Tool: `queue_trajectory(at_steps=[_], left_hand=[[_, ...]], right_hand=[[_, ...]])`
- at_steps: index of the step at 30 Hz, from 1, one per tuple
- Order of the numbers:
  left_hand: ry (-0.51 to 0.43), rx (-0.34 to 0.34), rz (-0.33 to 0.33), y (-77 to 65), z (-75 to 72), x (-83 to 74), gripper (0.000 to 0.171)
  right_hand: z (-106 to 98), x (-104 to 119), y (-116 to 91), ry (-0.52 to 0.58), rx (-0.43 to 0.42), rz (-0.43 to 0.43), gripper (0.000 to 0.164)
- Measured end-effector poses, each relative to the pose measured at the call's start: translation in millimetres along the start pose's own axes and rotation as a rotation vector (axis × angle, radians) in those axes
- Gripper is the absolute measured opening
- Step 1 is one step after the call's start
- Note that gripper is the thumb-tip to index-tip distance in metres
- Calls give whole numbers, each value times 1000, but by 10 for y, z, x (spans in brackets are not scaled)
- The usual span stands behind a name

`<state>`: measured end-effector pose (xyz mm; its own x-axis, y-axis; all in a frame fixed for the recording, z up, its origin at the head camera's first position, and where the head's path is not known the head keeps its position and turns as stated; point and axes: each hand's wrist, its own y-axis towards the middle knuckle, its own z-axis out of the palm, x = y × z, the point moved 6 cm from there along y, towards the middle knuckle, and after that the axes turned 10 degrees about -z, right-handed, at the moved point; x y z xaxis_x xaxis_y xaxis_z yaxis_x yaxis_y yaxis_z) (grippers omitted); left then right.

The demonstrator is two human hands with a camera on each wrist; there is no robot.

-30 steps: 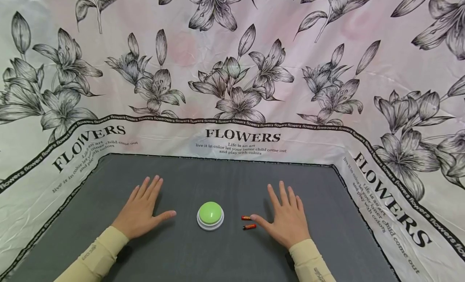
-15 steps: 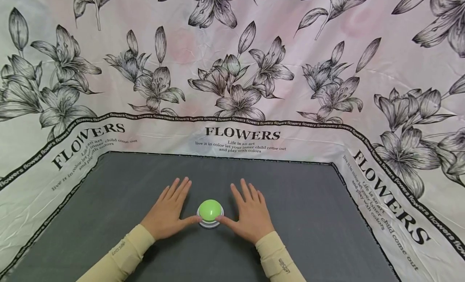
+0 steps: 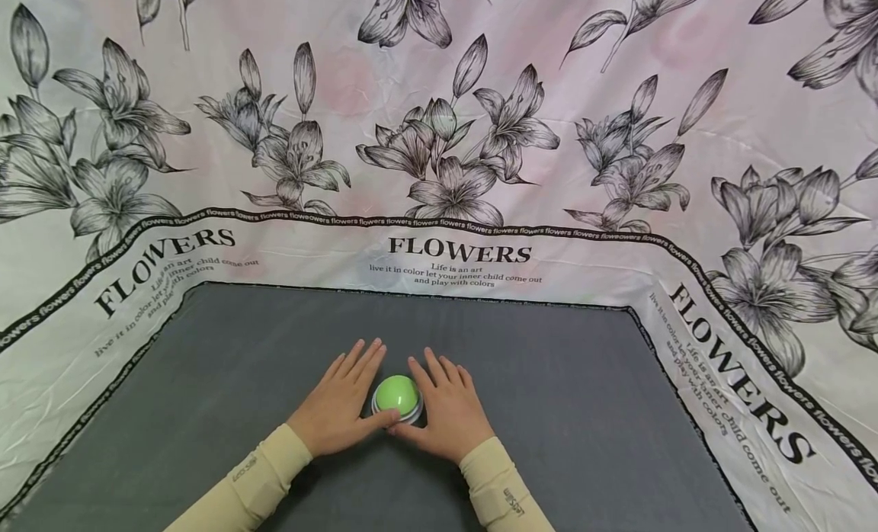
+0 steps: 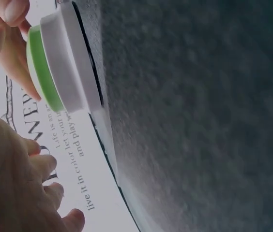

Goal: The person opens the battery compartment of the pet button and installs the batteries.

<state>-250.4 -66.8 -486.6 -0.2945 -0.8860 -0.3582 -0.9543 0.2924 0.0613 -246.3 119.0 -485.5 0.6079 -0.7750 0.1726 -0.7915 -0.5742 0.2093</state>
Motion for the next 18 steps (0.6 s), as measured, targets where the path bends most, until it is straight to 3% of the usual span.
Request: queue_trajectory(at_steps=[9, 18], left_hand=[[-71, 73, 25, -12, 47, -66, 100], [-141, 98, 59, 23, -6, -110, 78]], right_hand=[[10, 34, 13, 63, 32, -35, 97], [-47, 41, 35, 124, 19, -32, 83]])
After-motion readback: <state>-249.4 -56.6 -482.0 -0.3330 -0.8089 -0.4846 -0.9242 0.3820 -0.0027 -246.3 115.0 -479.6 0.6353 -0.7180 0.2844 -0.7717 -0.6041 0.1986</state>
